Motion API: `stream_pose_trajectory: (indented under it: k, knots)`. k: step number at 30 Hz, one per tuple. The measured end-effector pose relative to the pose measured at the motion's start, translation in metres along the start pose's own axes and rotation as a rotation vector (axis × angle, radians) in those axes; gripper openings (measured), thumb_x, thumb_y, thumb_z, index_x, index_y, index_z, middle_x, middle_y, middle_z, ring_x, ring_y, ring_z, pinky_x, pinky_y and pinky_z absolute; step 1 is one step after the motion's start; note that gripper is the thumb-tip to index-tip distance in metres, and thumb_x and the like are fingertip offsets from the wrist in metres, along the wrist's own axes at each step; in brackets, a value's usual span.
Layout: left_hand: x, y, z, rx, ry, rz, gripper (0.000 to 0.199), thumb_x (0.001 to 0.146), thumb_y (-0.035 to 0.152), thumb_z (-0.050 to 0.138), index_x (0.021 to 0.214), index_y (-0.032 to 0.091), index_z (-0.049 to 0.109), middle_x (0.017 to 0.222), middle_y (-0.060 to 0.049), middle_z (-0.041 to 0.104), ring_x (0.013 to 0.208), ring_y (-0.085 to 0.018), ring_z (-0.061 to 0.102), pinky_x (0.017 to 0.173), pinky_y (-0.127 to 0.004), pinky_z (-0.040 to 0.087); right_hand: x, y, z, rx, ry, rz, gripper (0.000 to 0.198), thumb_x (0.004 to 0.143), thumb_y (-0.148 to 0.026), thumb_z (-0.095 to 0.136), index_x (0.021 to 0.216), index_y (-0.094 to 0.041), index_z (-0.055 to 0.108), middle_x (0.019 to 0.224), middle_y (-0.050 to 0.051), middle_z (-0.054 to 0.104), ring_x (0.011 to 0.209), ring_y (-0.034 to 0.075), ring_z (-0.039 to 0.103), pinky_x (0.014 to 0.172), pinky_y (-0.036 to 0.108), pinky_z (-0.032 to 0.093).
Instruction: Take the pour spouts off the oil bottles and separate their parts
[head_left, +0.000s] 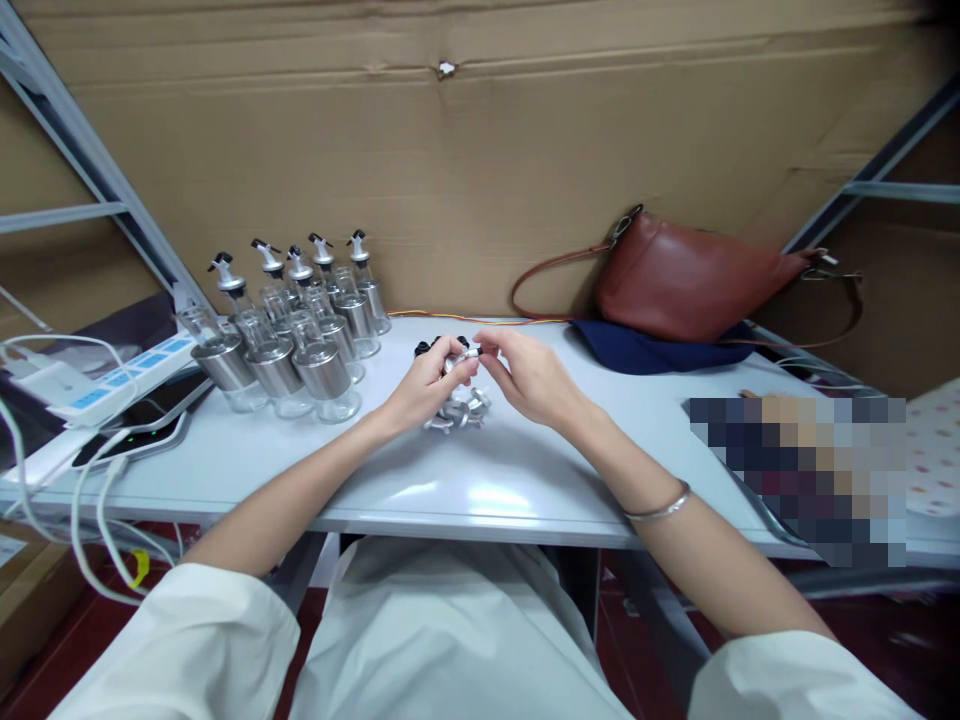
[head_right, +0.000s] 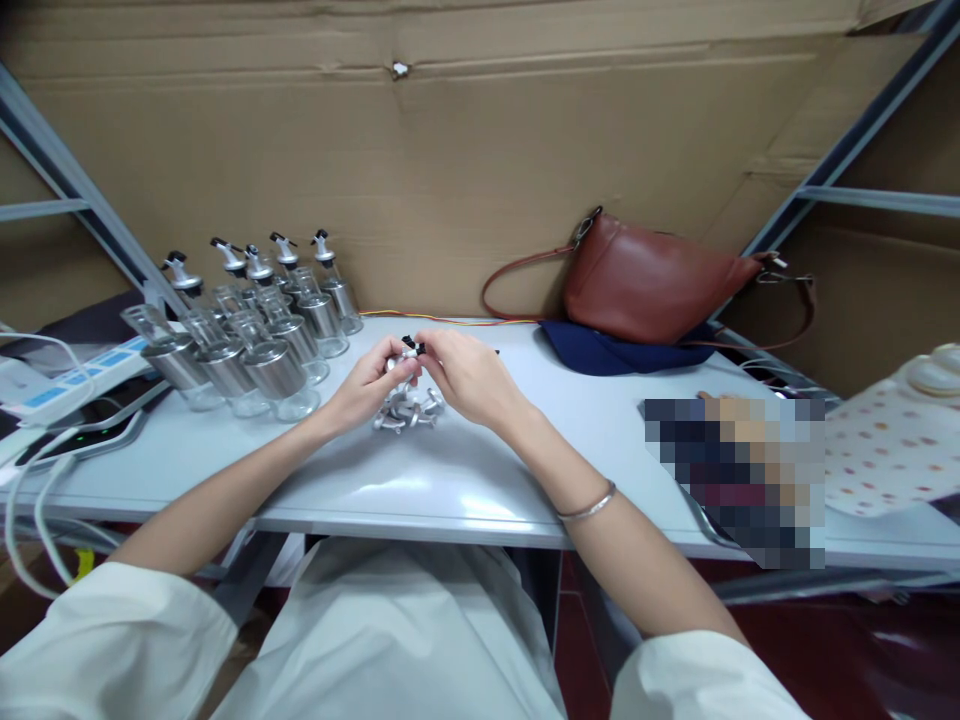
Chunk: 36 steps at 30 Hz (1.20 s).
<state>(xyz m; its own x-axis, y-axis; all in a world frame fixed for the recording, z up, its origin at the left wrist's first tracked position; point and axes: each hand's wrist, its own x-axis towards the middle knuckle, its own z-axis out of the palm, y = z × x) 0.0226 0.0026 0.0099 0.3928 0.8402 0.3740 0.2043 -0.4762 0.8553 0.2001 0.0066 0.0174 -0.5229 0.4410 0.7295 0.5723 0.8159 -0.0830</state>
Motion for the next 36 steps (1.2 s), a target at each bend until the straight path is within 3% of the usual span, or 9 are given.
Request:
stream_pose_trajectory:
  k: [5,12,17,21,27,33,36]
  knots:
    - [0.001,-0.002,0.000,0.096,-0.054,0.106,0.031,0.089,0.048,0.042,0.087,0.018,0.047,0.076,0.001,0.053,0.070,-0.012,0.052,0.068,-0.023,0.040,0.001,-0.001,-0.002,-0.044,-0.083,0.016,0.019,0.091,-0.018,0.034,0.087,-0.018,0.053,0.081,0.008,0.063,0.072,0.020,0.053,0.066,0.030,0.037]
    - [0.003,-0.013,-0.003,0.489,-0.069,0.309,0.027,0.094,0.038,0.037,0.095,0.016,0.053,0.086,-0.004,0.058,0.076,-0.014,0.054,0.072,-0.025,0.042,0.001,-0.001,-0.002,-0.126,-0.245,0.095,0.015,0.080,-0.017,0.036,0.072,-0.018,0.049,0.062,0.005,0.056,0.057,0.017,0.043,0.057,0.028,0.028]
    - [0.004,-0.018,-0.006,0.738,-0.070,0.506,0.033,0.097,0.037,0.030,0.097,0.014,0.053,0.088,-0.008,0.058,0.079,-0.017,0.053,0.074,-0.029,0.043,0.002,-0.003,-0.002,-0.076,-0.271,0.146,0.012,0.078,-0.018,0.034,0.069,-0.020,0.042,0.057,0.002,0.050,0.053,0.015,0.038,0.054,0.026,0.025]
    - [0.005,-0.020,-0.008,0.791,-0.038,0.594,0.031,0.097,0.033,0.028,0.100,0.013,0.052,0.096,-0.011,0.058,0.086,-0.018,0.054,0.079,-0.031,0.045,0.002,-0.006,-0.002,-0.010,-0.259,0.206,0.011,0.078,-0.020,0.032,0.068,-0.021,0.038,0.054,-0.002,0.042,0.048,0.013,0.035,0.052,0.025,0.023]
    - [0.006,-0.021,-0.010,0.769,-0.019,0.621,0.027,0.098,0.028,0.027,0.102,0.014,0.050,0.102,-0.011,0.057,0.093,-0.017,0.055,0.083,-0.029,0.045,0.002,-0.009,-0.001,0.027,-0.257,0.198,0.014,0.080,-0.020,0.030,0.072,-0.020,0.041,0.055,-0.001,0.045,0.047,0.013,0.037,0.051,0.024,0.024]
    - [0.006,-0.012,-0.008,1.072,0.181,0.803,0.026,0.097,0.030,0.033,0.094,0.016,0.053,0.092,-0.007,0.063,0.081,-0.017,0.055,0.076,-0.032,0.037,0.003,-0.010,-0.003,-0.101,-0.181,0.174,0.013,0.075,-0.020,0.034,0.067,-0.019,0.045,0.051,-0.001,0.042,0.048,0.014,0.034,0.051,0.026,0.021]
    - [0.005,-0.008,-0.008,1.176,0.254,0.823,0.022,0.096,0.030,0.038,0.090,0.018,0.055,0.086,-0.004,0.065,0.076,-0.016,0.054,0.077,-0.034,0.032,0.003,-0.011,-0.003,-0.134,-0.148,0.173,0.015,0.075,-0.021,0.035,0.065,-0.019,0.045,0.050,-0.001,0.039,0.048,0.014,0.032,0.051,0.026,0.020]
